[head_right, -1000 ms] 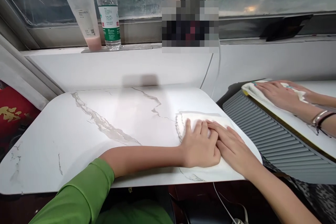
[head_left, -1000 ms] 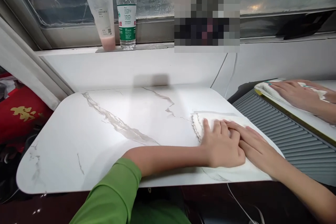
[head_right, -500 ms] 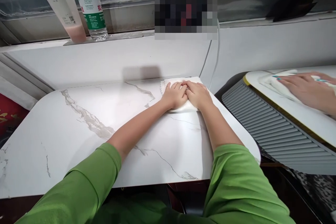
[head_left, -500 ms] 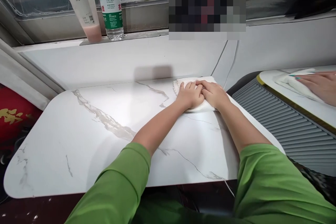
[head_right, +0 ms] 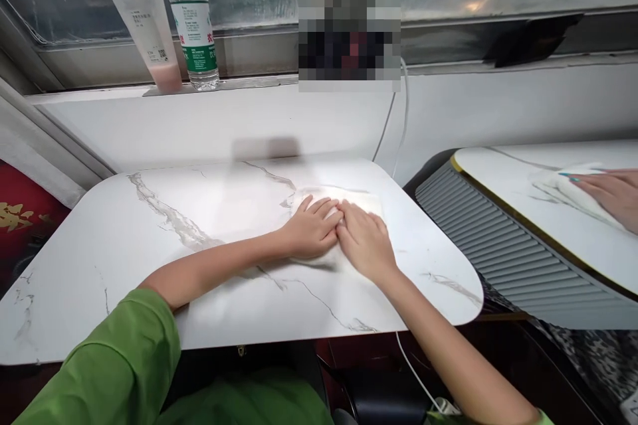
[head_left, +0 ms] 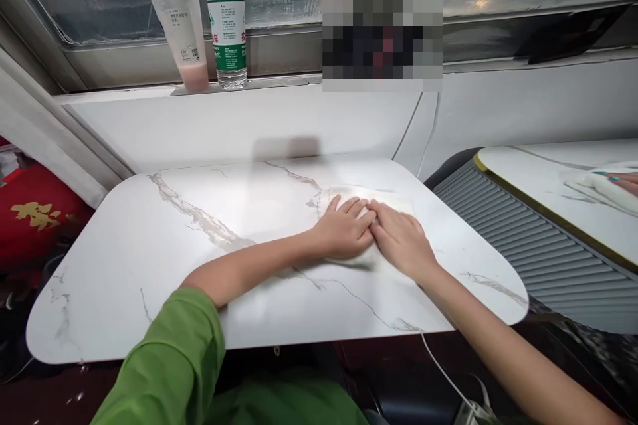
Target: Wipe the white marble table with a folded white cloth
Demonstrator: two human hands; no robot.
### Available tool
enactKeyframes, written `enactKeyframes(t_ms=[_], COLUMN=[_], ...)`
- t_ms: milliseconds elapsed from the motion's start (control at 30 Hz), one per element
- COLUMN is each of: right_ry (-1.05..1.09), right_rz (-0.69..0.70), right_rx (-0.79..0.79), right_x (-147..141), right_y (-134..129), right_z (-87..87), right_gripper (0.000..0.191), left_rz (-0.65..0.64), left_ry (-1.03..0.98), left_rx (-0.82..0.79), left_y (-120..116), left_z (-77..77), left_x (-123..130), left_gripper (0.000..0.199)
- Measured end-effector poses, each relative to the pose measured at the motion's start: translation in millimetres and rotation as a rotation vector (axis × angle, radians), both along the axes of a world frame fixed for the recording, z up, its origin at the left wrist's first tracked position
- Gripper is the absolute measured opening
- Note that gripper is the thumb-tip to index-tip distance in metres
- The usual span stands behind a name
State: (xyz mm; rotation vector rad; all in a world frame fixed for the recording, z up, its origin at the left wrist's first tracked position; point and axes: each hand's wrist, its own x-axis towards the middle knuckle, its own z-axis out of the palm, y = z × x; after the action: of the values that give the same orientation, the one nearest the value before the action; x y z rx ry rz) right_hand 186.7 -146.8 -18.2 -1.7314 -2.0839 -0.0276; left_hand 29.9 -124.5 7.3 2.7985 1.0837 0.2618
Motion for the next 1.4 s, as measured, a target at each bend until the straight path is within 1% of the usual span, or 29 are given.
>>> enactKeyframes(t_ms=[100, 167, 233, 300, 333, 400, 533, 600, 667, 733, 833, 967, 1067, 1133, 1233, 1300, 1400], right_ry=[-0.030, -0.047, -0.050, -0.048, -0.051, -0.059, -0.087, -0.102, -0.109, -0.105, -0.090, -0.088, -0.116, -0.146, -0.206, -0.248, -0.281], right_rz=[0.113, 0.158, 0.155, 0.147, 0.148, 0.166, 0.205, 0.161, 0.080, 0.031, 0.062, 0.109, 0.103, 0.107, 0.122, 0.148, 0.242], right_rx=[-0.029, -0.007, 0.033, 0.062, 0.070, 0.080, 0.074, 0.055, 0.024, -0.015, -0.032, 0.005, 0.030, 0.055, 0.100, 0.130, 0.158], right_x=[-12, -20, -29, -37, -40, -43, -50, -56, -63, -68, -69, -67, -71, -77, -92, -104, -123], right_y=[-37, -53, -58, -52, -44, -21, 45, 77, 102, 117, 119, 98, 73, 52, 10, -23, -71], right_z=[7.7, 11.1, 11.2, 8.9, 7.3, 4.7, 5.0, 7.4, 9.9, 11.3, 9.5, 3.2, 0.6, 0.8, 3.8, 6.8, 10.1], right_gripper=[0.046, 0.045, 0.042, 0.039, 0.038, 0.037, 0.040, 0.042, 0.044, 0.046, 0.049, 0.050, 0.051, 0.052, 0.053, 0.053, 0.052], left_rz=[-0.046, -0.060, -0.036, 0.009, 0.032, 0.080, 0.160, 0.203, 0.267, 0.320, 0.342, 0.323, 0.287, 0.254, 0.213, 0.193, 0.159], left_ry=[-0.008, -0.019, -0.032, -0.039, -0.038, -0.027, 0.027, 0.046, 0.045, 0.034, 0.021, 0.017, 0.015, 0.023, 0.028, 0.036, 0.064], left_rx=[0.035, 0.039, 0.024, -0.006, -0.022, -0.041, -0.037, -0.039, -0.046, -0.051, -0.036, -0.016, -0.011, -0.012, -0.007, 0.011, 0.030], left_y=[-35, -53, -62, -61, -55, -36, 26, 57, 80, 91, 88, 67, 47, 29, -8, -41, -94], left_z=[3.5, 4.6, 5.2, 5.5, 5.4, 5.1, 3.0, 1.8, 0.8, 0.1, -1.5, -4.0, -3.7, -2.2, 1.4, 4.5, 9.1], left_x=[-27, -41, -50, -53, -52, -50, -44, -44, -45, -46, -49, -55, -63, -70, -86, -99, -120], left_gripper=[0.049, 0.050, 0.049, 0.048, 0.048, 0.049, 0.051, 0.051, 0.051, 0.051, 0.051, 0.051, 0.051, 0.051, 0.051, 0.052, 0.055])
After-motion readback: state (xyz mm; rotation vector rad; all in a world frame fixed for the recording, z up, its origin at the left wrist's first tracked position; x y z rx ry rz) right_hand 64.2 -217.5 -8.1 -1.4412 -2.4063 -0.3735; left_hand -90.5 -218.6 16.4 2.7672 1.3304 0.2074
